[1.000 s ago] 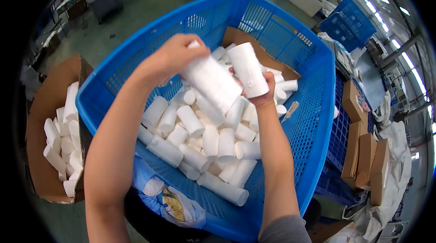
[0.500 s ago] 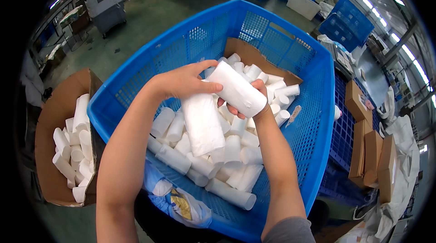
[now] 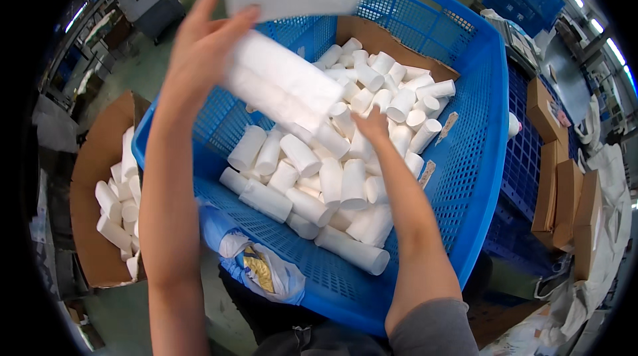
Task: The person sorts white foam rollers from a blue crate, places them into a clear plastic bag while sitting on the floor, and then moves the filled bag into a large cardboard box.
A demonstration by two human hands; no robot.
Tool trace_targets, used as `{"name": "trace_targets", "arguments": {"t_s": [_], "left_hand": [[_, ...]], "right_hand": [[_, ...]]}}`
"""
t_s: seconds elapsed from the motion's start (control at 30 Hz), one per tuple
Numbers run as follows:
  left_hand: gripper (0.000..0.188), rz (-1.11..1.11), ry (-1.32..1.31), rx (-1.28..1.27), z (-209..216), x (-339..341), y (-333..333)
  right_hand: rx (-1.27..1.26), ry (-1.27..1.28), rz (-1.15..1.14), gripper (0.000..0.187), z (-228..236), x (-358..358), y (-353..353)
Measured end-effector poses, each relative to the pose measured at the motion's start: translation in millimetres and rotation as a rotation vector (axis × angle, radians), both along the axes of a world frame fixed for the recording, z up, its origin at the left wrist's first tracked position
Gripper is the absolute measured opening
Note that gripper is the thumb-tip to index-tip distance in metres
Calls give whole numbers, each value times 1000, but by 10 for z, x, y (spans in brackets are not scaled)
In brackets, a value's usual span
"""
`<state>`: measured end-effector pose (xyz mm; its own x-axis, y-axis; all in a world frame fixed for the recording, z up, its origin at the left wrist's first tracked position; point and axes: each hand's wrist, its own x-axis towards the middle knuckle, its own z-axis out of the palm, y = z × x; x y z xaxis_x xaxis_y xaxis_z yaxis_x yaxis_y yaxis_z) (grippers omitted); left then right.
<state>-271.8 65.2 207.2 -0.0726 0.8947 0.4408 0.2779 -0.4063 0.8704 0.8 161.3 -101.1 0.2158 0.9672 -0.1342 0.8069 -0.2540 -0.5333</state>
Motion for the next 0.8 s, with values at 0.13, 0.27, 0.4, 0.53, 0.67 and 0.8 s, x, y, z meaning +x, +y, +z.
{"name": "trace_targets", "arguments": {"t_s": [0.13, 0.27, 0.4, 0.53, 0.67, 0.8], "left_hand": [[53, 384, 172, 355, 253, -270, -594], [56, 997, 481, 340, 445, -1121, -1599], [64, 1342, 712, -58, 362, -2137, -2214], [61, 1284, 904, 20, 214, -1775, -2048], [50, 525, 487, 16, -56, -610, -1269], [41, 134, 497, 81, 34, -17, -469]], "right_hand": [[-225, -48, -108, 94, -242, -144, -462], [-92, 424, -220, 81, -581, 85, -463], [-290, 1323, -322, 75, -362, 231, -409], [-329, 2003, -13, 81, 44, 113, -493], [-343, 2032, 294, 87, 625, 119, -417], [-392, 2019, 623, 91, 1232, -285, -310]]}}
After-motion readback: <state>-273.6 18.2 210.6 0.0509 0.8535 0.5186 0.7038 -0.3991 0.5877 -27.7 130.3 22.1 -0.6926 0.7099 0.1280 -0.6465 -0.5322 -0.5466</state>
